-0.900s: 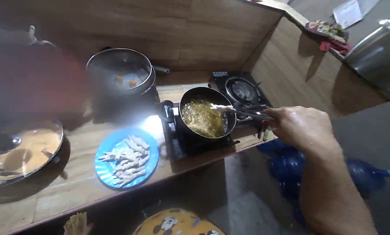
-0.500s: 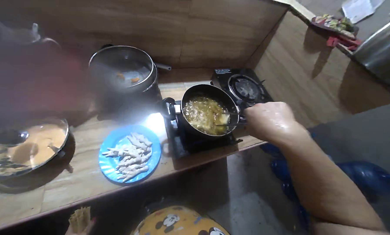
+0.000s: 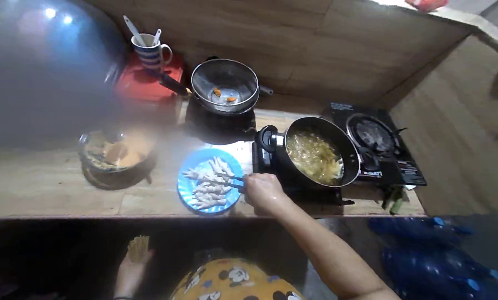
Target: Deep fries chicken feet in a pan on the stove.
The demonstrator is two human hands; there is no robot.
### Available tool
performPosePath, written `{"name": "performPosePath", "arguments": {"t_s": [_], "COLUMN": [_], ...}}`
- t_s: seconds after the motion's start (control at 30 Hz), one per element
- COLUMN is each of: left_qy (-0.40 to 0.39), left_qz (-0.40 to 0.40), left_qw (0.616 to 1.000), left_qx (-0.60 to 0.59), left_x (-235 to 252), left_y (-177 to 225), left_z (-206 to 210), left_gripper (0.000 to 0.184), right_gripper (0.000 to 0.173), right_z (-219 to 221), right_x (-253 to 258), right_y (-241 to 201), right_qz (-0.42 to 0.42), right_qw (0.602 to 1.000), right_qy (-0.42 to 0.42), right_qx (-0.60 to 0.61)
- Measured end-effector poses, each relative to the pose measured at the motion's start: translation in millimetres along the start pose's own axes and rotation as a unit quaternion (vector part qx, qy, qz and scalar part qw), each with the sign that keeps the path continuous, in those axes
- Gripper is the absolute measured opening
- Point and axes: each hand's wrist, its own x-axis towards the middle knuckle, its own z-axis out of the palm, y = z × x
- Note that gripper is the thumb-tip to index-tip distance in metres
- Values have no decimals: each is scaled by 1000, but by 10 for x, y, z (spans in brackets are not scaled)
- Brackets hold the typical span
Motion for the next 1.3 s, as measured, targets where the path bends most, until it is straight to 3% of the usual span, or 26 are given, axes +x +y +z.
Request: {"name": "performPosePath", "arguments": {"t_s": [0.17,0.33,0.63,0.83,1.07,1.2,1.3], "left_qy": [12,12,-5,-34,-54,-61,-66], "left_qz": [-13,-12,10,32,61,65,66], "left_qw": [1000,1000,1000,999,996,995,995], "left_qx": [4,-4,-2,10,34,39,44], "left_x": [-17,-48,-8,140,299,333,373], "left_y": [-169,-223,-240,-194,-124,-90,-128], "left_z": [-39,-45,-88,-37,0,5,9], "left_gripper": [70,71,69,76,75,75,77], "right_gripper": [20,19,25,27,27,20,20], "right_z": [72,37,-321,-671,-1237,-1395,-1386], "right_x": [269,431,263,-409,-1390,-1512,-1279], "right_y": [-463,-569,-186,488,1243,1414,1498], "right_qz": [-52,-62,-19,-26,149,310,362], "right_qw": [995,990,999,979,952,924,914], "right_qy": [-11,-30,42,199,266,195,132], "right_qx": [-78,-120,-17,37,-24,-108,-125]}}
